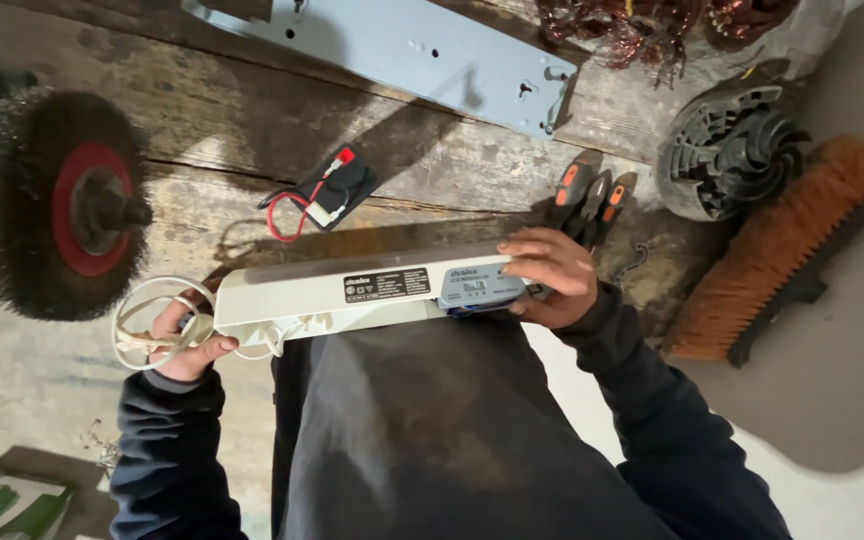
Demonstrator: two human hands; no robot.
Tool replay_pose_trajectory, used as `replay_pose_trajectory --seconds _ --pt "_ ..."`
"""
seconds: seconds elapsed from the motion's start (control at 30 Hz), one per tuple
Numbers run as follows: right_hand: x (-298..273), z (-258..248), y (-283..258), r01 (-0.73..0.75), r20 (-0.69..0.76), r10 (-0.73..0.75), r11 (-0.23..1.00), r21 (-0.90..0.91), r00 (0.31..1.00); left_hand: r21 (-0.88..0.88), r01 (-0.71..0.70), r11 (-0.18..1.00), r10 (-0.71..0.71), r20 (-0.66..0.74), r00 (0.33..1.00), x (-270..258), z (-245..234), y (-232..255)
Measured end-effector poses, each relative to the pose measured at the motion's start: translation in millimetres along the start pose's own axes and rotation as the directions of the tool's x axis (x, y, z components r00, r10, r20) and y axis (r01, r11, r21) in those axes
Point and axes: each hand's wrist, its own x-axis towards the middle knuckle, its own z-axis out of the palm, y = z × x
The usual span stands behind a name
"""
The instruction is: The person holds a disassembled fluorescent light fixture and repeatedly toggles a switch to test the light. They then connect a small battery pack to internal wires and continue testing the fixture's operation.
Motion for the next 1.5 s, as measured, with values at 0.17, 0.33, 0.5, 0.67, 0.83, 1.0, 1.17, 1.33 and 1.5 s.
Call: replay_pose_trajectory --seconds 0.17,0.33,0.5,0.67,0.83,1.0,1.17,1.33,1.5 --pt "15 -5 -6 0.068 0.006 -0.068 0.997 -0.038 0.998 0.021 0.039 0.999 -0.038 -0.022 0.999 -10 -9 -20" --pt "25 -11 -12 0.100 0.081 -0.092 0.989 -0.113 0.992 -0.166 -0.022 0.986 0.029 0.040 0.999 5 9 14" --pt "28 -11 -11 0.101 0.098 -0.092 0.990 -0.100 0.991 -0.103 -0.056 0.993 0.059 0.020 0.998 2 7 7" --pt "33 -13 -18 0.101 0.105 -0.091 0.990 -0.099 0.990 -0.108 -0.011 0.994 0.015 0.033 0.999 -1 1 -4" --pt "42 -14 -35 0.058 0.199 -0.023 0.983 -0.175 0.980 -0.069 0.009 0.998 -0.007 0.023 1.000 1 4 7" --pt "40 -14 -34 0.055 0.229 -0.022 0.989 -0.139 0.973 -0.027 0.000 1.000 0.000 0.012 1.000 0 2 0" --pt "36 -13 -30 0.056 0.250 -0.029 0.993 -0.102 0.968 -0.092 0.016 0.996 -0.015 0.010 1.000 -2 2 -4" --pt "34 -13 -26 0.067 0.246 -0.039 0.992 -0.107 0.969 -0.123 0.047 0.991 -0.045 0.018 0.999 0 5 7" --pt "36 -11 -25 0.106 0.216 -0.083 0.990 -0.097 0.973 -0.008 0.011 1.000 -0.011 0.017 1.000 3 5 8"
